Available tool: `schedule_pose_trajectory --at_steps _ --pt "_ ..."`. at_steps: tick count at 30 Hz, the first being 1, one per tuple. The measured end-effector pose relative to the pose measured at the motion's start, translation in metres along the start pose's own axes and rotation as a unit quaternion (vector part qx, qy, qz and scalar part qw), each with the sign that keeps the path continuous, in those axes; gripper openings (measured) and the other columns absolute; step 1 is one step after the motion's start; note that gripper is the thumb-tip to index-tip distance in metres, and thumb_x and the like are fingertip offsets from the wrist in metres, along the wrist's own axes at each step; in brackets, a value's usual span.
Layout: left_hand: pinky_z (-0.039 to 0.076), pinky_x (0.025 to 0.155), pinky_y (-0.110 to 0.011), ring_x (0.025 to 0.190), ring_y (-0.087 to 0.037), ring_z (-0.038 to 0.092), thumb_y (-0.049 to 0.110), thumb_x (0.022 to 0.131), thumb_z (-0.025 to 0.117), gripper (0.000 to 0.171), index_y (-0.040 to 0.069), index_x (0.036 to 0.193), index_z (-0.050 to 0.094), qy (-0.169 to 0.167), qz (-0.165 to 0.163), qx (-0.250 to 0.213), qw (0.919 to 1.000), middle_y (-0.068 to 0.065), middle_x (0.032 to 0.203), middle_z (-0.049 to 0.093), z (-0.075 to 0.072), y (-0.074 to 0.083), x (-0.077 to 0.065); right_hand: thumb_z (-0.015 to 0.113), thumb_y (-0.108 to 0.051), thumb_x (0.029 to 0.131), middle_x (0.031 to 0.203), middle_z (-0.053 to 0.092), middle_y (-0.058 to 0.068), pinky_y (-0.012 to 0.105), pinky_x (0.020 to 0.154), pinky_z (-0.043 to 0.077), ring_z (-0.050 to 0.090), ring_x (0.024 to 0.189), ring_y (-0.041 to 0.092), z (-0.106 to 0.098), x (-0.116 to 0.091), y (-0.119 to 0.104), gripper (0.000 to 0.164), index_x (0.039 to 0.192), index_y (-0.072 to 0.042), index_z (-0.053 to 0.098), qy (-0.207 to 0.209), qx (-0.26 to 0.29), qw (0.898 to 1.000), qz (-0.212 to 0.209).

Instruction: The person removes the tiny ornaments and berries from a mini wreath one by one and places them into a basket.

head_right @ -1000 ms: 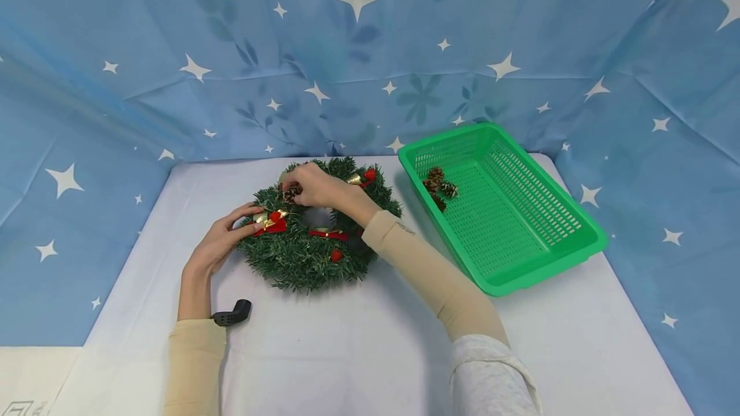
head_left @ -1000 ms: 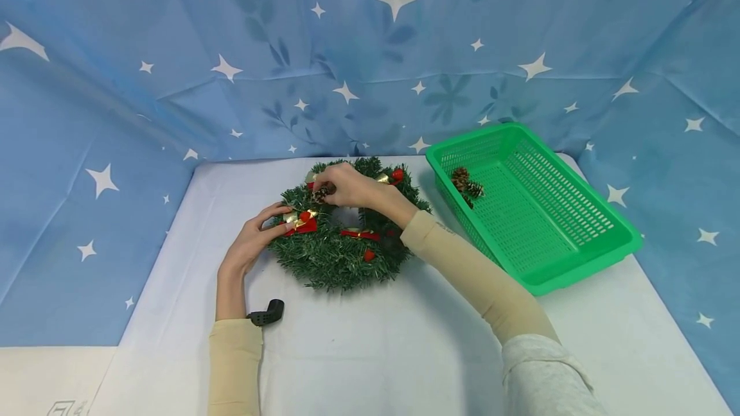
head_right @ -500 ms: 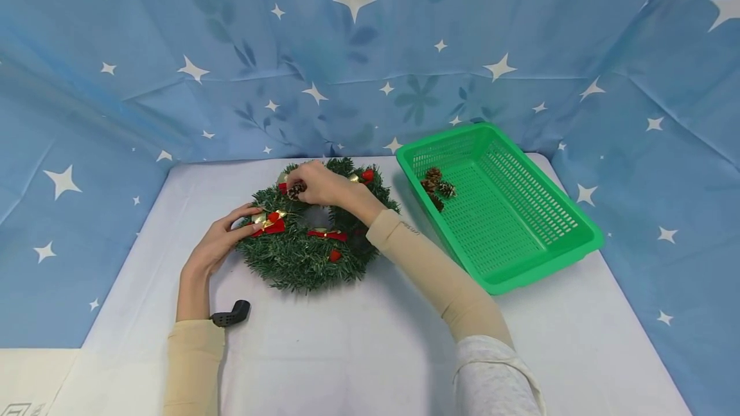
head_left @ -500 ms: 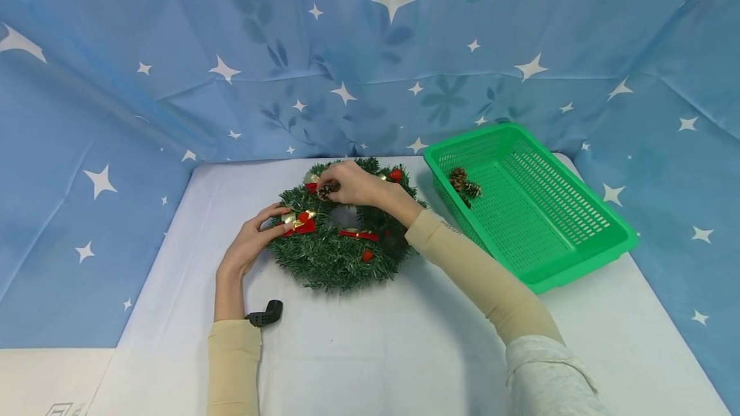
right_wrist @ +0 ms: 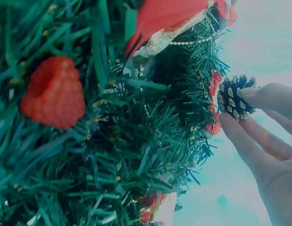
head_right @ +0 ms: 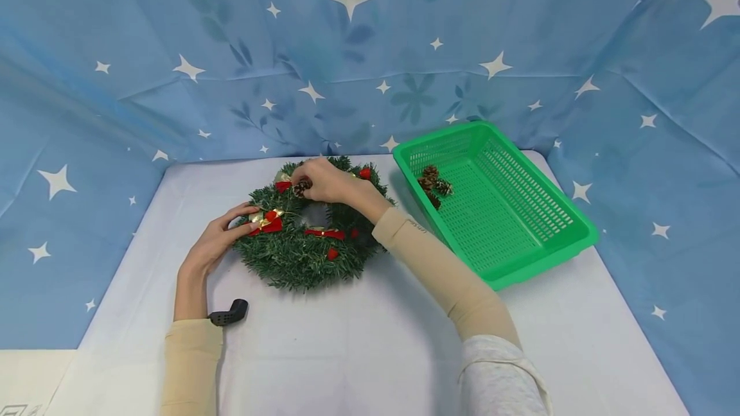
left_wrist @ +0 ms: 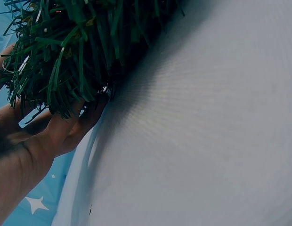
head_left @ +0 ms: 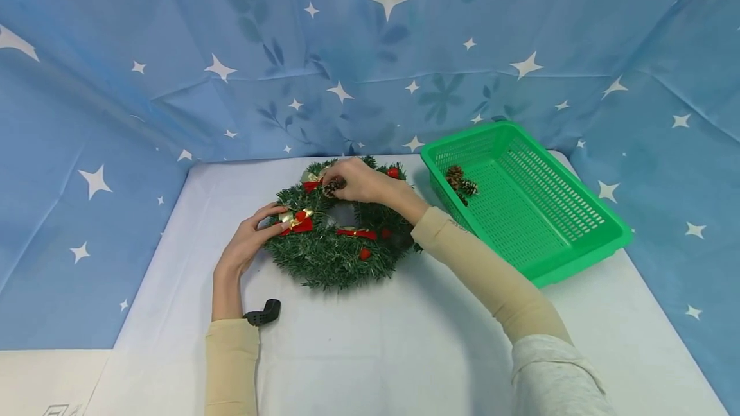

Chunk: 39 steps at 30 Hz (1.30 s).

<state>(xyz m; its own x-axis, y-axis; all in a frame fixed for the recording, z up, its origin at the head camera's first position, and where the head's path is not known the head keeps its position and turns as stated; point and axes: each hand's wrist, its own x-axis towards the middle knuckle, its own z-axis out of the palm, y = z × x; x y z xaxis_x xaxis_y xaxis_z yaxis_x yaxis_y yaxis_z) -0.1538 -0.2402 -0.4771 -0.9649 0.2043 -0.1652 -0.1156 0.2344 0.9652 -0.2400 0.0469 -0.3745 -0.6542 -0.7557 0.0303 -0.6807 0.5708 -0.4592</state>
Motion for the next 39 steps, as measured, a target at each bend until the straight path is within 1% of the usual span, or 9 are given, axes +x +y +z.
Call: schedule_pose_trajectory --at_steps 3,8,12,16,19,24,30,35,39 --pt "0.016 0.123 -0.069 0.158 -0.046 0.002 0.032 0.101 0.07 0.058 0.007 0.15 0.053 0.0 0.001 0.0 1.0 -0.004 0.173 0.017 0.0 0.0 0.0 0.069 -0.003 0.096 0.123 0.071 0.012 0.037 0.085 0.053 0.065 0.101 0.025 -0.002 -0.003 0.001 0.027 0.122 -0.005 0.075 0.003 -0.003 1.0 0.003" --pt "0.016 0.122 -0.07 0.158 -0.048 0.002 0.031 0.101 0.069 0.058 0.006 0.151 0.052 -0.001 0.0 0.0 1.0 -0.003 0.173 0.016 0.0 0.0 0.0 0.068 -0.001 0.096 0.121 0.072 0.013 0.038 0.083 0.052 0.065 0.099 0.026 -0.005 -0.008 0.004 0.026 0.121 -0.003 0.075 0.007 0.004 1.0 0.004" --pt "0.016 0.123 -0.069 0.157 -0.048 0.001 0.031 0.101 0.069 0.058 0.006 0.151 0.052 -0.004 0.003 -0.001 1.0 -0.004 0.173 0.015 0.001 0.0 0.0 0.068 0.001 0.095 0.124 0.071 0.014 0.037 0.083 0.053 0.066 0.1 0.026 -0.008 -0.013 0.007 0.028 0.122 -0.002 0.074 0.002 0.017 1.0 0.012" --pt "0.016 0.123 -0.069 0.157 -0.048 0.0 0.031 0.101 0.068 0.058 0.007 0.151 0.051 -0.005 0.002 0.002 1.0 -0.004 0.173 0.014 0.002 0.001 0.0 0.067 0.0 0.096 0.126 0.07 0.014 0.036 0.084 0.054 0.066 0.103 0.026 -0.011 -0.017 0.009 0.029 0.124 -0.003 0.073 -0.001 0.013 1.0 0.018" --pt "0.016 0.122 -0.07 0.158 -0.047 -0.001 0.031 0.102 0.068 0.058 0.007 0.152 0.051 -0.005 -0.002 0.006 1.0 -0.003 0.174 0.013 0.002 0.002 -0.001 0.067 -0.001 0.096 0.125 0.07 0.014 0.037 0.083 0.053 0.065 0.101 0.026 -0.013 -0.02 0.011 0.028 0.124 -0.004 0.073 0.002 0.007 1.0 0.019" --pt "0.016 0.121 -0.071 0.158 -0.046 -0.001 0.032 0.101 0.068 0.059 0.008 0.152 0.051 -0.006 -0.003 0.005 1.0 -0.002 0.173 0.014 0.001 0.003 -0.002 0.068 0.0 0.095 0.122 0.072 0.014 0.037 0.083 0.054 0.066 0.097 0.026 -0.018 -0.026 0.014 0.027 0.122 -0.004 0.074 0.02 0.006 1.0 0.018" --pt "0.016 0.122 -0.071 0.158 -0.045 -0.001 0.032 0.101 0.069 0.06 0.007 0.152 0.05 -0.009 -0.003 0.004 0.9999 -0.002 0.174 0.013 0.001 0.004 -0.001 0.067 0.001 0.095 0.12 0.071 0.015 0.039 0.084 0.056 0.067 0.099 0.027 -0.025 -0.036 0.018 0.027 0.121 -0.002 0.074 0.031 0.014 0.999 0.027" --pt "0.016 0.121 -0.072 0.158 -0.048 0.0 0.032 0.101 0.068 0.061 0.006 0.153 0.049 -0.007 -0.004 0.005 1.0 -0.003 0.174 0.012 0.001 0.003 -0.002 0.068 0.002 0.094 0.119 0.072 0.015 0.04 0.083 0.056 0.066 0.099 0.028 -0.03 -0.042 0.024 0.028 0.121 -0.003 0.075 0.034 0.013 0.999 0.037" --pt "0.016 0.121 -0.071 0.157 -0.049 0.0 0.033 0.101 0.069 0.06 0.007 0.152 0.05 -0.008 -0.004 0.004 1.0 -0.003 0.174 0.013 0.002 0.002 -0.002 0.068 0.001 0.093 0.122 0.072 0.015 0.04 0.088 0.057 0.067 0.104 0.028 -0.033 -0.048 0.026 0.029 0.121 -0.004 0.075 0.034 0.013 0.998 0.049"
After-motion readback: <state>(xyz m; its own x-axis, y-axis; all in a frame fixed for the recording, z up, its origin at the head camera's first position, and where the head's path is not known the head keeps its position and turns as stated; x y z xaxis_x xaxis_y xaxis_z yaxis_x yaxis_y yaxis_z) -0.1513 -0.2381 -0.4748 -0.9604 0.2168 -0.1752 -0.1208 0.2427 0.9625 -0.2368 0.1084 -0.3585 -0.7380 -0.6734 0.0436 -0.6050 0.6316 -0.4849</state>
